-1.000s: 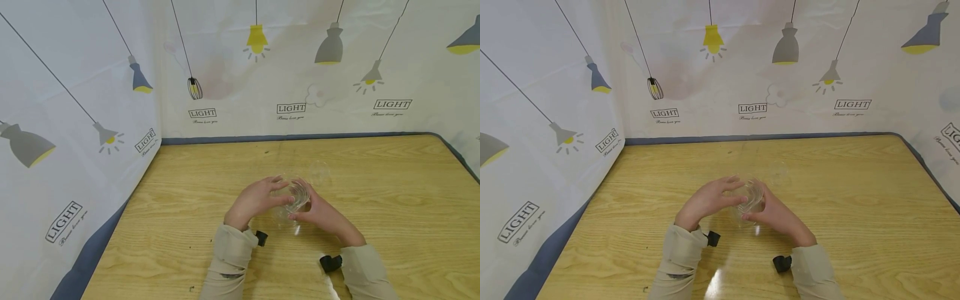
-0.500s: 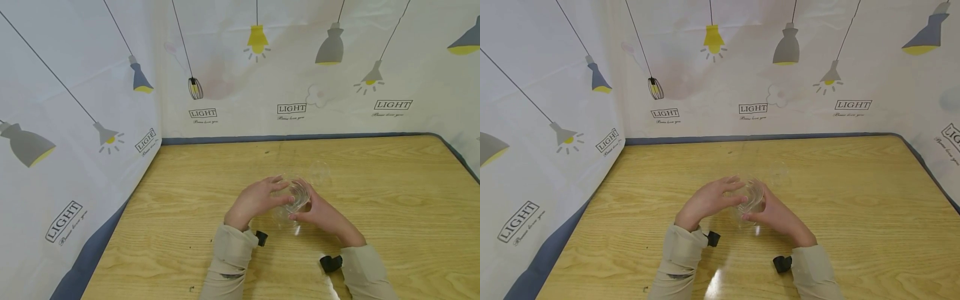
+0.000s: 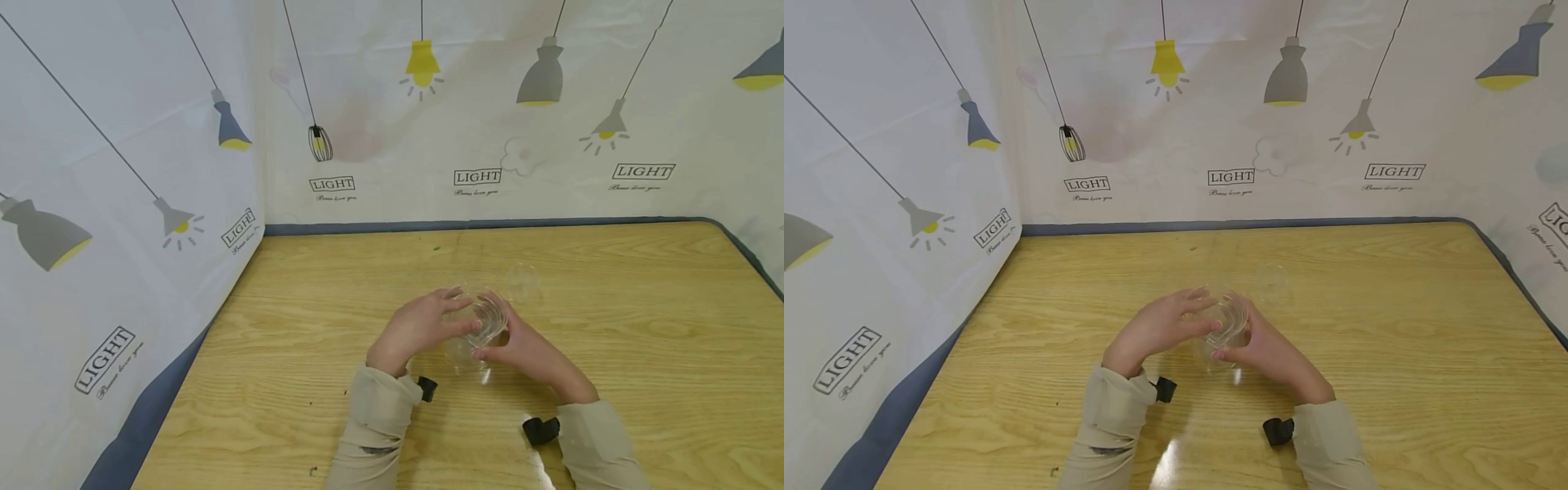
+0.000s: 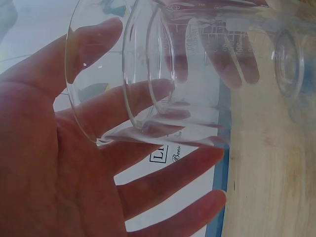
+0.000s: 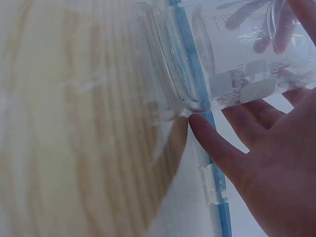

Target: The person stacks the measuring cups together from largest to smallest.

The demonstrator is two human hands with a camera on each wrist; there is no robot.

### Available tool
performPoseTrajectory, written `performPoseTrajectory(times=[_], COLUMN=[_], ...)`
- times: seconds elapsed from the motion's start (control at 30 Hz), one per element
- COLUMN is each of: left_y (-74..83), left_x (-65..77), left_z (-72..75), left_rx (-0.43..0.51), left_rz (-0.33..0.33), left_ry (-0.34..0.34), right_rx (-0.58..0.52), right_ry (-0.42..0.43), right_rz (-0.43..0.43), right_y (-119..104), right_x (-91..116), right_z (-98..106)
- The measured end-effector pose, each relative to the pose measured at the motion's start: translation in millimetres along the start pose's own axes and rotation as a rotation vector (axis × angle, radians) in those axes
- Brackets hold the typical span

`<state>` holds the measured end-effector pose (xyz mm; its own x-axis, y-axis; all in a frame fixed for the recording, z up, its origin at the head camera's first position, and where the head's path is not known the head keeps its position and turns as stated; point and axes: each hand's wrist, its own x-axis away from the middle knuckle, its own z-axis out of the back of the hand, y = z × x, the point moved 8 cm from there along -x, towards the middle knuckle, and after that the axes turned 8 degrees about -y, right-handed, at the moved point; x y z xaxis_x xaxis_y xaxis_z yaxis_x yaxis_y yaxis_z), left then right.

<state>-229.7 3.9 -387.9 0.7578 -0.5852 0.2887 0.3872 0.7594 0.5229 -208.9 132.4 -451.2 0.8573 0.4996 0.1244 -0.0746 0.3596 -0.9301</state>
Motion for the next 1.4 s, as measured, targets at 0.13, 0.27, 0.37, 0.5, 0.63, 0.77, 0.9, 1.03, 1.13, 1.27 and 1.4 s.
performPoseTrajectory(times=[0.13, 0.27, 0.37, 0.5, 0.63, 0.77, 0.9, 1.03, 1.13, 1.27, 1.4], left_y=[1.0, 1.5, 0.9, 0.1, 0.2, 0.6, 0.7, 2.6, 4.6, 6.3, 5.1], left_x=[0.2, 0.3, 0.2, -0.3, -0.3, 0.1, -0.3, -0.8, -0.2, 1.5, 3.5], left_z=[0.7, 1.3, 1.2, 0.5, 0.4, 0.4, -0.1, 1.4, 4.2, 7.9, 12.0], left_rx=[-0.001, 0.003, 0.006, 0.003, -0.006, 0.001, 0.041, 0.083, 0.093, 0.105, 0.143], left_rz=[-0.006, -0.008, -0.005, -0.005, -0.001, -0.005, -0.022, -0.051, -0.071, -0.085, -0.083], left_ry=[-0.002, -0.006, -0.007, -0.005, -0.003, -0.004, -0.002, 0.025, 0.058, 0.090, 0.128], right_rx=[0.006, 0.014, 0.005, 0.009, 0.025, 0.028, 0.027, 0.029, 0.047, 0.066, 0.070], right_ry=[0.002, -0.001, -0.006, -0.002, 0.008, 0.013, 0.013, 0.012, 0.013, 0.015, 0.021], right_rz=[0.007, 0.014, 0.019, 0.020, 0.017, 0.002, -0.013, -0.027, -0.031, -0.025, -0.020], right_y=[-1, 0, 2, 4, 3, 2, 3, 5, 5, 4, 3], right_x=[-1, -1, -2, -3, -2, -2, -1, 0, 0, 0, 0], right_z=[1, 2, 1, 1, 1, 1, 1, 1, 2, 3, 3])
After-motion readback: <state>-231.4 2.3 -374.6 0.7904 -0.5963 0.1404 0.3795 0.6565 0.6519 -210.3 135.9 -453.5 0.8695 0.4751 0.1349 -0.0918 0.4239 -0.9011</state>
